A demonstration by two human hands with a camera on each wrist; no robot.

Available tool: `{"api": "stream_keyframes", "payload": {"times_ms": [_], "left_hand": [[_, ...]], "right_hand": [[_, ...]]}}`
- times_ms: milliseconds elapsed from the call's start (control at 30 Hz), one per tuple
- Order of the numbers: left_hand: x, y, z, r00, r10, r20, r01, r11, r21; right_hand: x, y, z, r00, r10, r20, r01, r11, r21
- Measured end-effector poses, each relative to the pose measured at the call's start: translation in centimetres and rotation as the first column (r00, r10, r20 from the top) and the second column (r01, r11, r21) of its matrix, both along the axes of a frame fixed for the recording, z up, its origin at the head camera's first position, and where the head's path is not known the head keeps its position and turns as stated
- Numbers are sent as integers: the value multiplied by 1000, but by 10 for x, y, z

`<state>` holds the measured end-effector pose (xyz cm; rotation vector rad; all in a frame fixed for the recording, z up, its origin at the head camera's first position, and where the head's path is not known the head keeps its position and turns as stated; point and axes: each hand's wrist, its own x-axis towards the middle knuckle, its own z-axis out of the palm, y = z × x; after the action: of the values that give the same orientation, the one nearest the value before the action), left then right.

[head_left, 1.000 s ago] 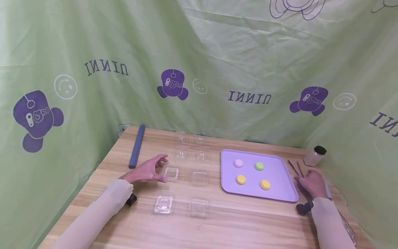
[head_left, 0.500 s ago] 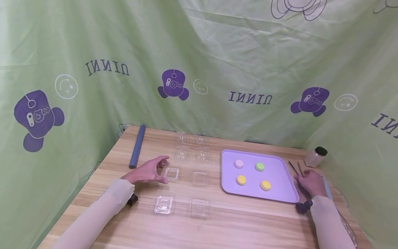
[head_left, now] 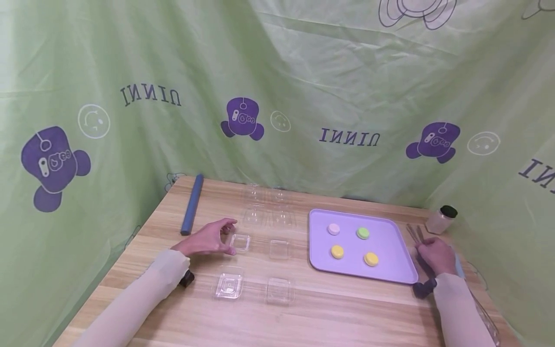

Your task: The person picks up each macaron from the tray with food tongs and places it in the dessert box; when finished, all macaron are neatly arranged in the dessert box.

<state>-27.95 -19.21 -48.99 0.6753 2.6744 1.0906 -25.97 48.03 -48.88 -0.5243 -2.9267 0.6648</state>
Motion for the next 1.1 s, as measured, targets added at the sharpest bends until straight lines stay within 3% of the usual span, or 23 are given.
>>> {"api": "stream_keyframes", "payload": {"times_ms": [300, 533, 667, 967, 1100], "left_hand": [[-2, 0, -4, 1000, 2, -19, -3, 1000, -6], [-2, -1, -5, 1000, 16, -10, -16, 1000, -11], [-3, -1, -5, 1000, 23, -8, -23, 1000, -8], [-5, -1, -4, 1000, 28, 3, -28, 1000, 3], [-5, -1, -4, 1000, 29, 6, -29, 1000, 6]], "right_hand": [[6, -1, -2, 979, -91, -181, 77, 994, -83], [4, -6, 2, 972, -156, -178, 126, 977, -171], [3, -9, 7, 961, -169, -217, 120, 968, -221], [1, -20, 19, 957, -91, -275, 32, 977, -211], [0, -24, 24, 942, -66, -329, -7, 976, -217]]}}
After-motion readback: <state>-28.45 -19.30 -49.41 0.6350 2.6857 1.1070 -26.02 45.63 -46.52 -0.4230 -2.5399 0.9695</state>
